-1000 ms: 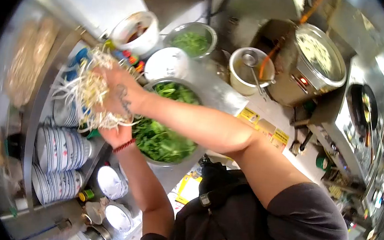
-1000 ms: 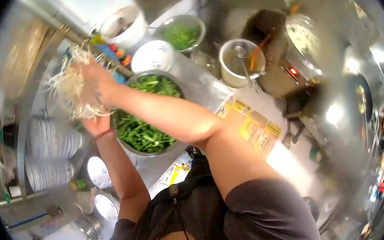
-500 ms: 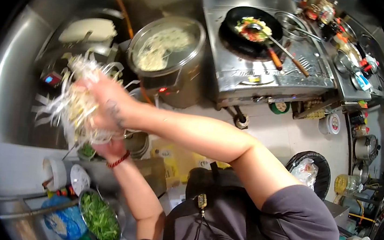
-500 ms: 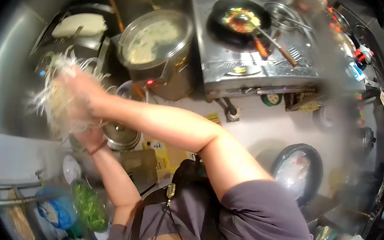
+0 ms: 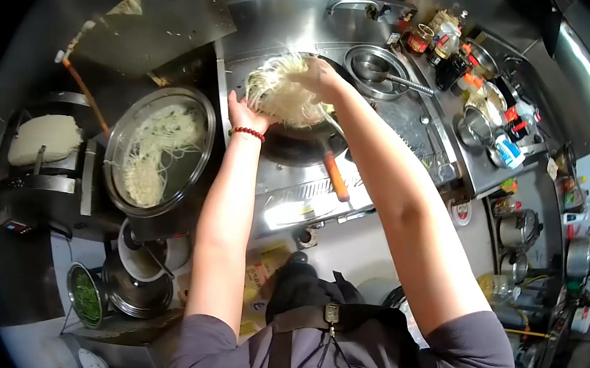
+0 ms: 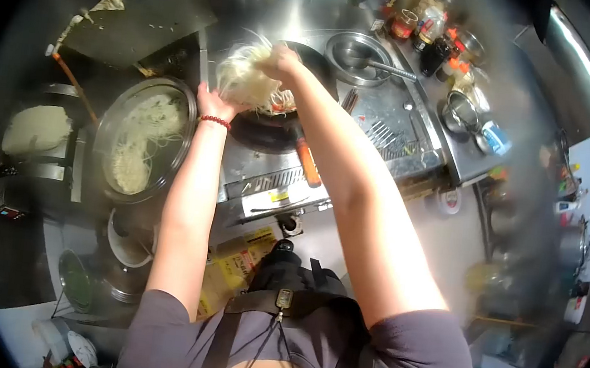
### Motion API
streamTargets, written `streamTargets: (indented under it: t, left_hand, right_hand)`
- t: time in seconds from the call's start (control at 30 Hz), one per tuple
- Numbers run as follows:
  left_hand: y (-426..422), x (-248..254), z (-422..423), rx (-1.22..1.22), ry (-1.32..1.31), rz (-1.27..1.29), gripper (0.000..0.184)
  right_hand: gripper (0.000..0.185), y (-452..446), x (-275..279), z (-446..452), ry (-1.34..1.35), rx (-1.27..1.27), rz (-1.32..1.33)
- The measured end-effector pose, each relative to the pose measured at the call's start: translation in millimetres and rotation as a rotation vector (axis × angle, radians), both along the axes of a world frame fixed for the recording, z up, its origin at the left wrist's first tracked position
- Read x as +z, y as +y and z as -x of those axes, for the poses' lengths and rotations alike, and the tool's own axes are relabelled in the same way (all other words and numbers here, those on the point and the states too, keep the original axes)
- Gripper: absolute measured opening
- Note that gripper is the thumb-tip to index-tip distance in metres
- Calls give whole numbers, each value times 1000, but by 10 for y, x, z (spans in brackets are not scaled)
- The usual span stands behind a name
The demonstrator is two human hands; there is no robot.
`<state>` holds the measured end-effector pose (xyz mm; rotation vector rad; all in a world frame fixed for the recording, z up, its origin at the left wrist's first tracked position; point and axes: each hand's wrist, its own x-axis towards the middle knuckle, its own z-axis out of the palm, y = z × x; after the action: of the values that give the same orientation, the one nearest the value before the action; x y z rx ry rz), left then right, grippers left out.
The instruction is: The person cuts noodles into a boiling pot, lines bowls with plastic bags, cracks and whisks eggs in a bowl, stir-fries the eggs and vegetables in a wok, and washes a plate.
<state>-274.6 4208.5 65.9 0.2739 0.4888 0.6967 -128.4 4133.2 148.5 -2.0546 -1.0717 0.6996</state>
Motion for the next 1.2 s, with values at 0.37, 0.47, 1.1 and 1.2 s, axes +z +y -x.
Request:
streamTargets:
  t: [0.37, 0.47, 1.1, 1.2]
  left_hand:
    - [-1083, -829, 114, 57, 441, -373, 34]
    - [-2092, -853, -137, -136, 499, -6, 28]
    - [-2886, -68, -327, -79, 354, 20, 15]
    - [-2552, -342, -396, -74, 302, -20, 14]
  right_hand:
    - [41, -2547, -1367, -429, 172, -17, 175]
    - [36, -2546, -1316, -1002, -93, 134, 59]
    - [36, -3493, -256, -2649, -345, 612, 217]
    - [16, -2774, -192, -2573, -334, 626, 406]
